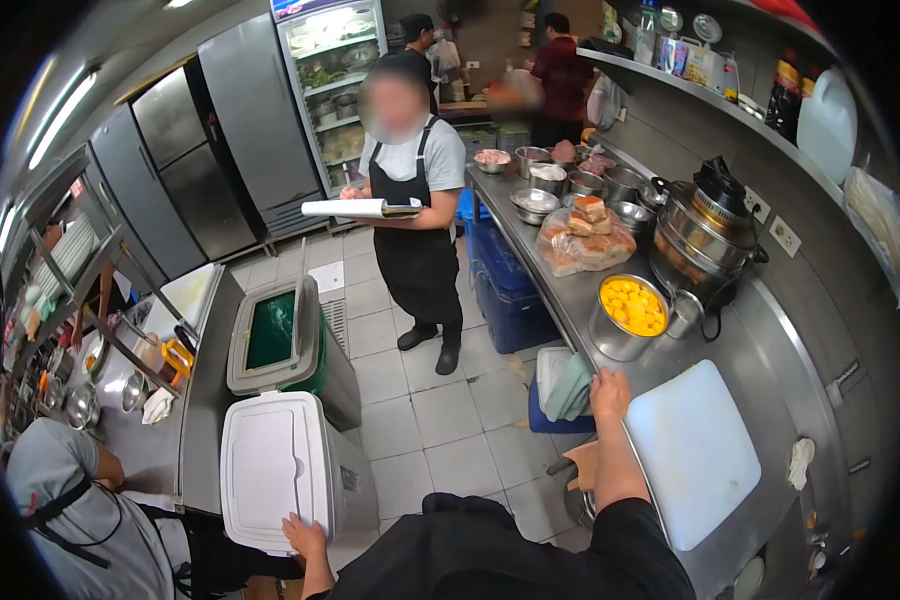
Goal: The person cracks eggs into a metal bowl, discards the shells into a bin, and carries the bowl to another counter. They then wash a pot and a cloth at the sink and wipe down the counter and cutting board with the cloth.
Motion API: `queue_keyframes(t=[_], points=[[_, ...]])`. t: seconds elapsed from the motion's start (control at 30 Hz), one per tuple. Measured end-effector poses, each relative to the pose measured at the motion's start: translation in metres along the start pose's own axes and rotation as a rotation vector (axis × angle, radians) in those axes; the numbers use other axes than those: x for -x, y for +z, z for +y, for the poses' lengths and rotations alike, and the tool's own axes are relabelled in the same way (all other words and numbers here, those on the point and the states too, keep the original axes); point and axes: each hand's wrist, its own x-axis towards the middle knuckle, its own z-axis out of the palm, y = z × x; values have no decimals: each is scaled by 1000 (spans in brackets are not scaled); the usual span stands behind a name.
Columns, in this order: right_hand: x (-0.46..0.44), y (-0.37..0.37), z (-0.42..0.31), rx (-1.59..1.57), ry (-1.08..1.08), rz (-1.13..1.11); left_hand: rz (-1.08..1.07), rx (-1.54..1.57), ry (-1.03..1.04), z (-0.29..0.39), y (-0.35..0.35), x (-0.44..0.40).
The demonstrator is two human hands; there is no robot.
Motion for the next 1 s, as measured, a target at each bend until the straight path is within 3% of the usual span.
queue_keyframes(t=[1.0], points=[[-2, -3, -2, -3, -3, -22, 53, -7, 41, -5, 4, 2]])
